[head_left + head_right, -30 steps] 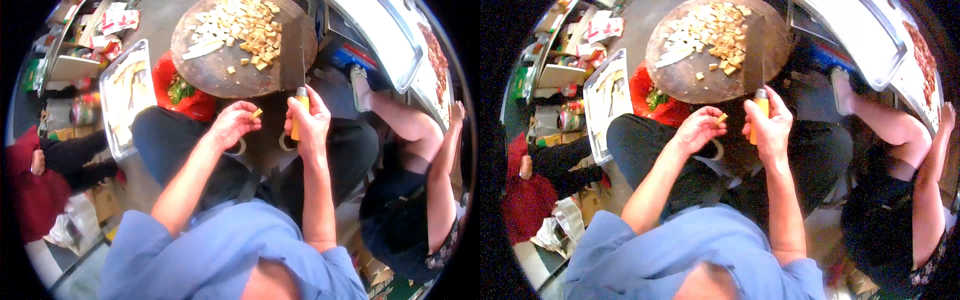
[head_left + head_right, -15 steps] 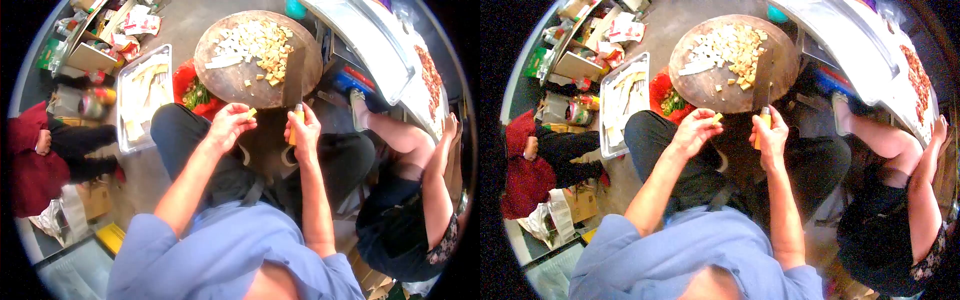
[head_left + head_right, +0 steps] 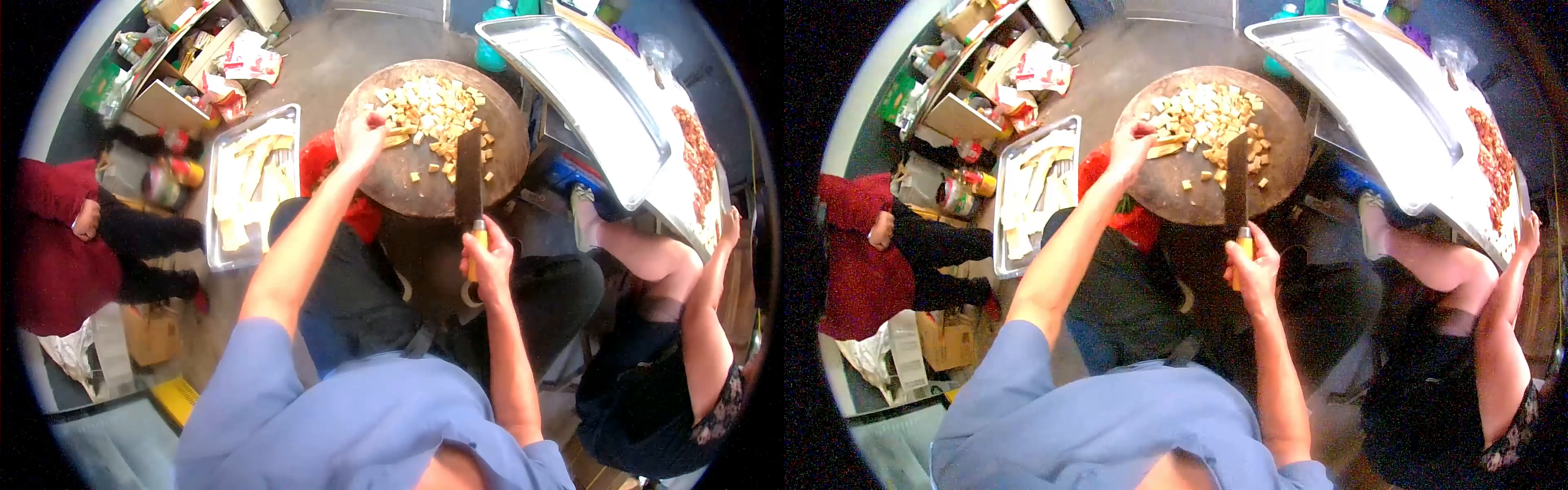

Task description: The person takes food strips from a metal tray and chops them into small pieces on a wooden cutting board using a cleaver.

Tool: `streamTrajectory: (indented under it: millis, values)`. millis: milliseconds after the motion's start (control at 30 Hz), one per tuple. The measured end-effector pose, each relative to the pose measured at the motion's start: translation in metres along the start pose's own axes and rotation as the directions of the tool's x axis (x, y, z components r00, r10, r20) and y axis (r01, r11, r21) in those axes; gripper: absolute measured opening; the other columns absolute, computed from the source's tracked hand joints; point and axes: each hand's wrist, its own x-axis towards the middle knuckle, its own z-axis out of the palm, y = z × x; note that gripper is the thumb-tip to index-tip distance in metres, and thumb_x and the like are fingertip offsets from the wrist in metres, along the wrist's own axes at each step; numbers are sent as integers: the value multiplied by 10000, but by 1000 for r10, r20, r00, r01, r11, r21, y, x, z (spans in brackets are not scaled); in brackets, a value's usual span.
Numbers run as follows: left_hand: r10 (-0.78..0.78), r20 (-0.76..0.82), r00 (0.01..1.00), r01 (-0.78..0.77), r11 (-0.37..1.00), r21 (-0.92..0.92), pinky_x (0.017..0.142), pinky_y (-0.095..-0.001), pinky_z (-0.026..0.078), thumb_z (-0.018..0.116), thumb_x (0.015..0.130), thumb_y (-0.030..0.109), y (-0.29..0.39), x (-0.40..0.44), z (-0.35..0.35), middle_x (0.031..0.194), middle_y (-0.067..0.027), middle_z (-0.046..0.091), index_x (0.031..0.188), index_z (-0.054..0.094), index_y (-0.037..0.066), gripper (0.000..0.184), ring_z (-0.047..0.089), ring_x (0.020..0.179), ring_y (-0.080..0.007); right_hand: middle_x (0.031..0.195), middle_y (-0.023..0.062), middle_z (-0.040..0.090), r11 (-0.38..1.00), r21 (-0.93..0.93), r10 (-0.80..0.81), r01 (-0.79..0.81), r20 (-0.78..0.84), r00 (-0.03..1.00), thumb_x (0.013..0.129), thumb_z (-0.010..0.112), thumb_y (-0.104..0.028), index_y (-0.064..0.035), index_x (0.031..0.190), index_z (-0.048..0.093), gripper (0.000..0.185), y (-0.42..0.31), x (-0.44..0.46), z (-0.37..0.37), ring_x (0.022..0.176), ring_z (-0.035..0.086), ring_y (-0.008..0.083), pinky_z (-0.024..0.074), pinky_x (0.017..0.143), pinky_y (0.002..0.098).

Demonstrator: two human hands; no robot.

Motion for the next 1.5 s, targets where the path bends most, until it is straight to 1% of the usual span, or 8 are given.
streamTrajectory:
  millis: [100,533,600,733,800,967,1233,1500]
  values:
    - [112,14,994,-102,837,538,847,-433,508,612,813,146,-30,11,-21,1032,-145,686,992,676,52,212,638,1020,-341,734,25,606,1000,-23,18,-17,68,997,875,694,-104,12,1391,483,570,4,-3,1,485,551,99,478,439,243]
    - [212,66,975,-182,596,782,804,-456,505,664,761,195,-50,-6,-19,1027,-157,664,866,663,80,156,631,981,-349,805,42,649,915,-393,204,-87,266,942,831,730,-173,-23,1342,556,560,-20,18,5,515,567,104,463,451,252]
    - [-131,176,976,-17,753,658,819,-473,519,637,766,118,-36,-5,-24,955,-189,676,840,704,80,106,639,996,-397,750,35,626,921,-379,189,-91,227,955,831,725,-174,-16,1333,559,552,-21,31,0,513,569,105,454,441,248]
    - [-19,197,980,-98,815,571,723,-412,529,668,753,97,-38,-13,-31,783,-130,680,814,668,68,68,673,825,-328,712,24,592,937,-345,102,-47,142,985,843,702,-172,11,1323,550,535,-26,56,-4,495,545,106,452,440,248]
    - [-254,293,922,241,967,81,599,-322,477,722,737,83,-29,-26,-34,735,-52,641,819,625,57,130,636,688,-195,711,23,589,949,-313,95,-49,134,986,846,698,-172,14,1321,549,531,-23,61,-4,499,545,105,454,445,247]
    - [-362,392,846,459,869,-188,564,-287,459,694,747,22,-36,-72,-14,688,-32,608,797,626,53,90,572,609,-138,709,28,582,958,-283,74,-34,133,988,865,678,-173,5,1344,530,532,-9,57,0,524,551,107,463,455,257]
    - [276,77,958,-269,774,574,763,-448,497,676,764,221,-50,-100,-3,872,-137,604,831,648,71,166,593,878,-361,713,18,585,926,-366,127,-94,68,990,895,647,-193,-14,1335,542,486,-22,42,6,511,536,97,455,449,254]
    - [303,-6,953,-262,835,484,783,-453,480,689,759,152,-63,-111,13,893,-127,567,833,648,59,125,560,915,-341,705,-2,576,932,-363,-2,26,64,998,927,654,-225,-32,1298,583,424,-25,9,36,510,521,79,437,453,249]
